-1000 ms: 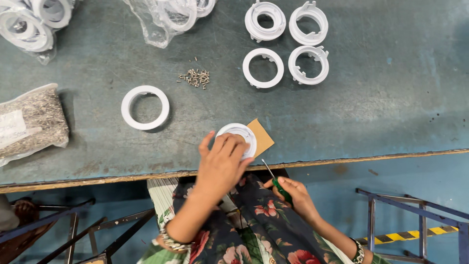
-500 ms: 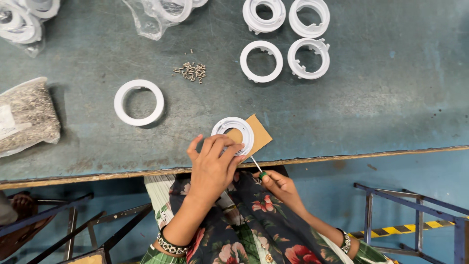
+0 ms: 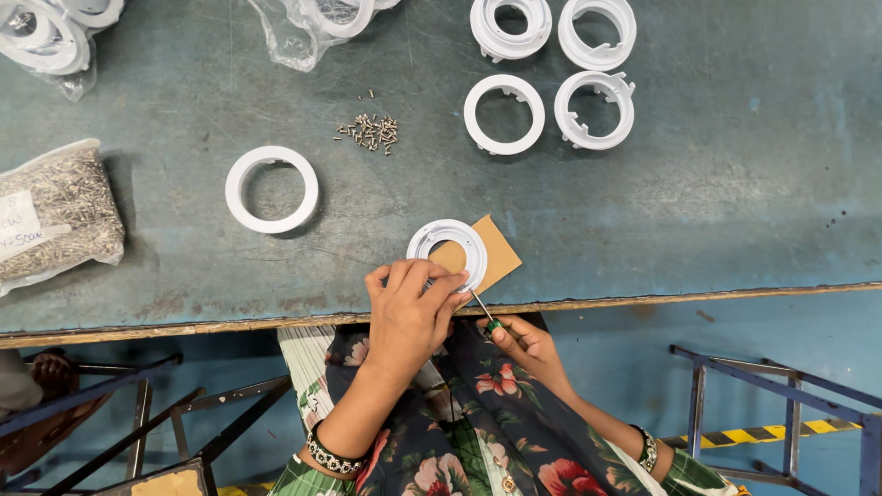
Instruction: The person assembles white plastic light fixture rings by placing one ring into another on a work surface and using a small green screwdriver to secure them together with screws.
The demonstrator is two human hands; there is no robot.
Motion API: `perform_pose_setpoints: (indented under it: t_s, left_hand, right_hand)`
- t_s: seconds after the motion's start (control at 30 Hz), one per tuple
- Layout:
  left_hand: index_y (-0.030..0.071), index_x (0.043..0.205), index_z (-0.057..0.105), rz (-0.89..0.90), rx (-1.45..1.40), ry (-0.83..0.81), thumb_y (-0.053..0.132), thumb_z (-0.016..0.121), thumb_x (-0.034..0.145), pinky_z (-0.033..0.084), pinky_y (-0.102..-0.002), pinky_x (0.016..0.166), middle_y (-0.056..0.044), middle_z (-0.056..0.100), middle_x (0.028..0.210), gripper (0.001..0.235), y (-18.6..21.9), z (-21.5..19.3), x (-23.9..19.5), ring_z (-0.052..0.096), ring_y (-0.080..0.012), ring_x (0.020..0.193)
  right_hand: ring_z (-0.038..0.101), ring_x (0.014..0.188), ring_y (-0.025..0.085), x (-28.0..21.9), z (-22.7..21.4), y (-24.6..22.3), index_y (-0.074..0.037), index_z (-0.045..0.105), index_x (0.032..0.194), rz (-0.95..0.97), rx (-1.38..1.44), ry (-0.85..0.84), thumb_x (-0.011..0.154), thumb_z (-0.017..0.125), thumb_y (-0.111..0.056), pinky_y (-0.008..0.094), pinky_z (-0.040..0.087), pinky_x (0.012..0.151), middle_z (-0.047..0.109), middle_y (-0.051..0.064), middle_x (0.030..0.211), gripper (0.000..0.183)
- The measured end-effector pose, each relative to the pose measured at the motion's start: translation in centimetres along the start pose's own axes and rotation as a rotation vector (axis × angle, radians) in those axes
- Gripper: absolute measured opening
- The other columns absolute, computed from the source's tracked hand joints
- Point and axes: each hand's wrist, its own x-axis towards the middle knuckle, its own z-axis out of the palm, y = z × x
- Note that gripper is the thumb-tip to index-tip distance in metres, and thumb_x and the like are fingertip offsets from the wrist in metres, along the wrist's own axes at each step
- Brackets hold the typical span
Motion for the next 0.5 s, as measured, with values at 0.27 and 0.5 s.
perform_pose_setpoints:
  t_s: [0.27,0.5]
  left_hand:
    - [0.012,0.108,0.074,0.01,-0.047,0.038,0.019,0.08,0.084,0.037,-0.046,0.095,-0.002,0.063,0.098,0.026,0.2,0.4,-0.2,0.059,-0.0249,0.1]
    - [0.01,0.108,0.073,0.043,-0.074,0.035,0.015,0.08,0.084,0.037,-0.05,0.104,-0.002,0.063,0.098,0.026,-0.2,0.7,-0.9,0.063,-0.0213,0.097]
  right_hand:
    - [0.065,0.094,0.009,-0.3,-0.3,0.7,0.002,0.06,0.115,-0.078,0.115,0.012,0.1,0.066,-0.014,0.026,0.051,0.083,0.07,0.005,0.103,0.023]
    - [0.045,0.061,0.001,-0.9,-0.7,0.7,0.002,0.071,0.102,0.051,0.012,0.101,0.102,0.062,-0.029,0.018,0.035,0.054,0.058,-0.005,0.073,0.033]
